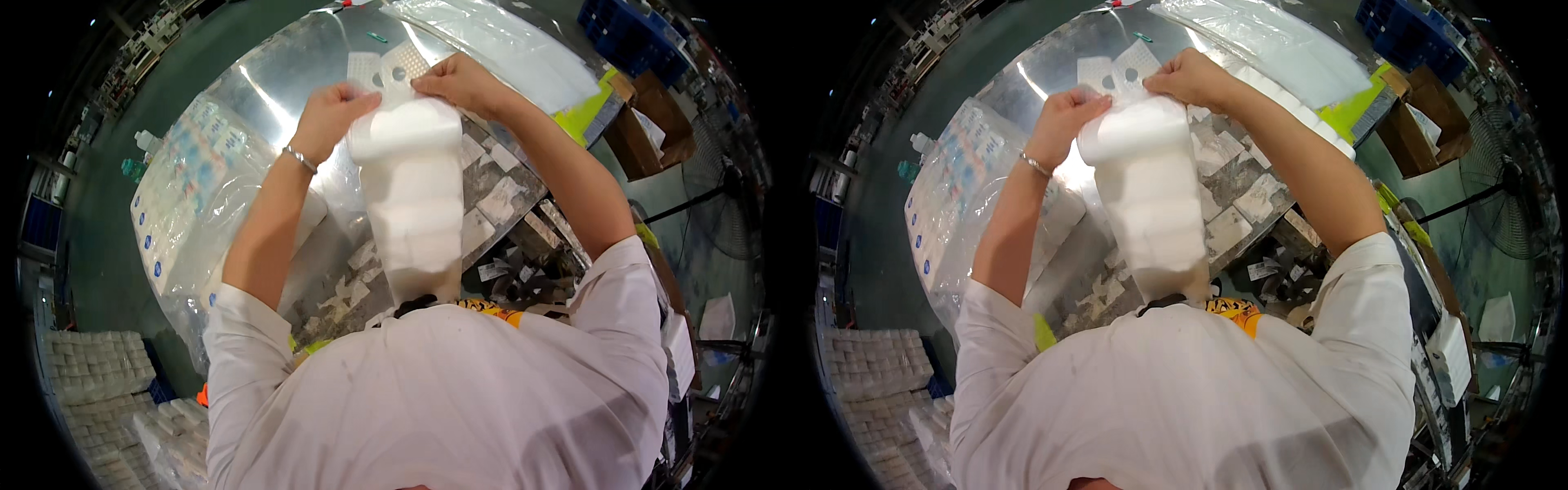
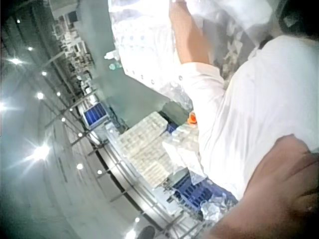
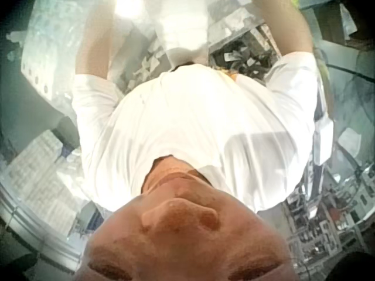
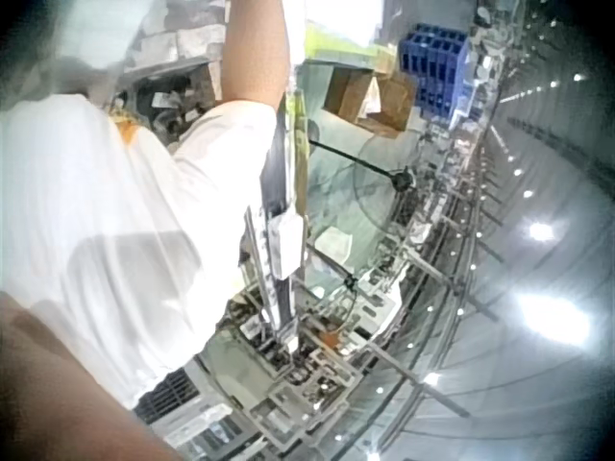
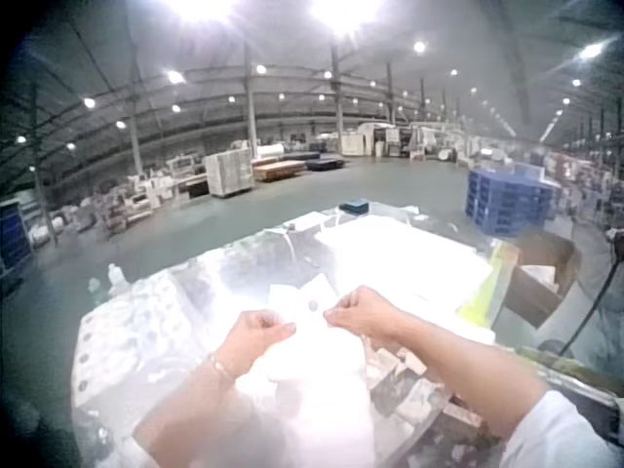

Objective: The person places individual packs of tissue rolls into a large plastic bag, then pulls the bag shut and carries it away.

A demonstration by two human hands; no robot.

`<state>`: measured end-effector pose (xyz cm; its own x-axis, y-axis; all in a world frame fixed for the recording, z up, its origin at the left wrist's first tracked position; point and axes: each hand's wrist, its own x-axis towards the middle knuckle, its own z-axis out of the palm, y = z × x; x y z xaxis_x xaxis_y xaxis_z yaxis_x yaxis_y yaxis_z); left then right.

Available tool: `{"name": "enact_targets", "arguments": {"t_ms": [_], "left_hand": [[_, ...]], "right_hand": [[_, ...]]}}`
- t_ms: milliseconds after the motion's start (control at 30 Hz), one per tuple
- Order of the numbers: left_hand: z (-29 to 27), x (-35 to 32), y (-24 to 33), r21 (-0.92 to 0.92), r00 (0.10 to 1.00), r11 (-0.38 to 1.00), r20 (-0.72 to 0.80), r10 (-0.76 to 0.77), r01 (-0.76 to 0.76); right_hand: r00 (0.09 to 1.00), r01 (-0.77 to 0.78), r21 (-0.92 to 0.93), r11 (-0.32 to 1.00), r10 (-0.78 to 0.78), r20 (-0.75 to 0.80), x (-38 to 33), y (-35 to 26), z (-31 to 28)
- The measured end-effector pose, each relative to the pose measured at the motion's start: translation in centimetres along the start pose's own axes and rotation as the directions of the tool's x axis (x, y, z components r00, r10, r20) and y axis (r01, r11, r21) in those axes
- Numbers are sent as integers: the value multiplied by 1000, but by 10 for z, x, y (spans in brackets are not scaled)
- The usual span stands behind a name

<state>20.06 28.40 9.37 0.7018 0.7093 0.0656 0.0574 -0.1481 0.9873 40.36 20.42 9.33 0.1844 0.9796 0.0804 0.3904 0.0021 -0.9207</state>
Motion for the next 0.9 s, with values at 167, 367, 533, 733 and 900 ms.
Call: {"name": "enact_targets", "arguments": {"t_ms": [167,367,533,733,900], "left_hand": [[10,-4,-26,-97,988,994,-143,-53,40],[43,-17,-58,-121,982,990,-182,54,-76],[40,-5,-79,17,951,997,-299,82,-80],[29,10,-100,-470,962,852,-25,-272,229],[16,16,-116,-553,923,746,131,-363,371]], "right_hand": [[993,-15,254,967,44,-109,-22,19,23],[992,-92,283,955,113,-60,-30,36,21],[963,-30,53,998,43,-266,-18,60,42],[965,-8,529,849,144,-217,-8,90,58],[927,-251,536,806,360,-108,3,82,64]]}}
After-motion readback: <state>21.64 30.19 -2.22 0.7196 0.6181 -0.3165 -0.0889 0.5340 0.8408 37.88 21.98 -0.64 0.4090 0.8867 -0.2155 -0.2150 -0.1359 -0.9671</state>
